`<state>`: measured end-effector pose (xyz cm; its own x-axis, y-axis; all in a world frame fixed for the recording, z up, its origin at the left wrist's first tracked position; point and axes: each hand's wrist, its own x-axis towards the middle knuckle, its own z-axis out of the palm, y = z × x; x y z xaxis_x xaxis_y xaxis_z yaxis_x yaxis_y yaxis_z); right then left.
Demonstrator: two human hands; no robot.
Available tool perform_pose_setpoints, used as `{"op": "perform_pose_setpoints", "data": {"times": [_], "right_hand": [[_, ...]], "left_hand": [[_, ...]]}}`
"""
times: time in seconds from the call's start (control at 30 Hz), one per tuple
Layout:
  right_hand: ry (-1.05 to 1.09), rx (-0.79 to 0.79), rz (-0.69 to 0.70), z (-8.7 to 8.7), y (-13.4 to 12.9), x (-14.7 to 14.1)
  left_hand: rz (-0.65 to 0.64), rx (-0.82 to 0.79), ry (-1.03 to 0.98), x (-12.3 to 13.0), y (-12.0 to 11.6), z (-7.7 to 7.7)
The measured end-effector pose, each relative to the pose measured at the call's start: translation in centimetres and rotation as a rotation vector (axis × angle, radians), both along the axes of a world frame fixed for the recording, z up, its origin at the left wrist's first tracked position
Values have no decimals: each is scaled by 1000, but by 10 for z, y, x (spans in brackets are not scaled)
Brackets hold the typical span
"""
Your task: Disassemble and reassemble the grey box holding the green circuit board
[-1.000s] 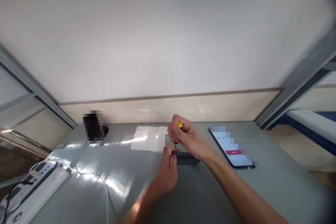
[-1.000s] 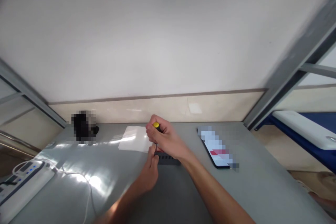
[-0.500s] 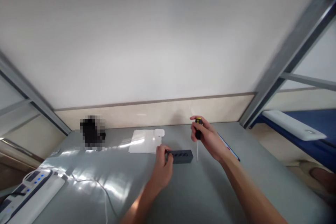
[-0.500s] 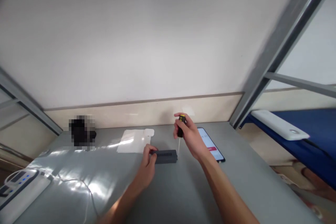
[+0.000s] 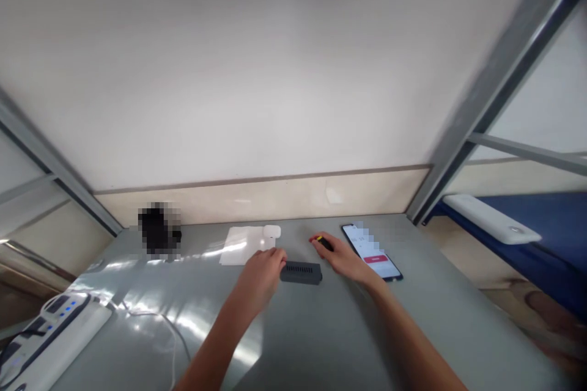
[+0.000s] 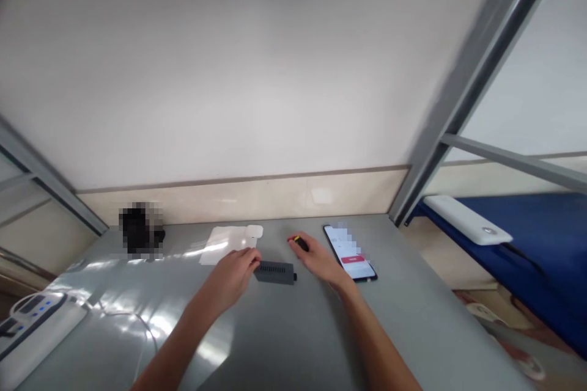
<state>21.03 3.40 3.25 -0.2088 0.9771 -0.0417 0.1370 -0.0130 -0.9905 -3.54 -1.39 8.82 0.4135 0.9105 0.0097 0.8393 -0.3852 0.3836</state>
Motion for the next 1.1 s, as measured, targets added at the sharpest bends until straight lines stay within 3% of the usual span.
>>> {"op": "perform_pose_setpoints", "data": {"times": [0.17,0.23,0.4,0.63,0.77,1.1], "right_hand": [[-91,3,381,17,-14,17],[-122,4,452,18,-15,15],[-206,-25,426,14,-12,3],[-190,-1,420,12,-12,2],[-183,-3,412,12,-13,1],[-165,-2,395,12,-14,0]], "left_hand": [[-1,13,117,5,-2,-1],[-17,68,201,8,-3,-5],[-27,349,511,12,-4,-22],[-3,482,677,12,-8,-41],[-55,462,694,8,-8,-35],[-207,390,741,3,-1,-2]]}}
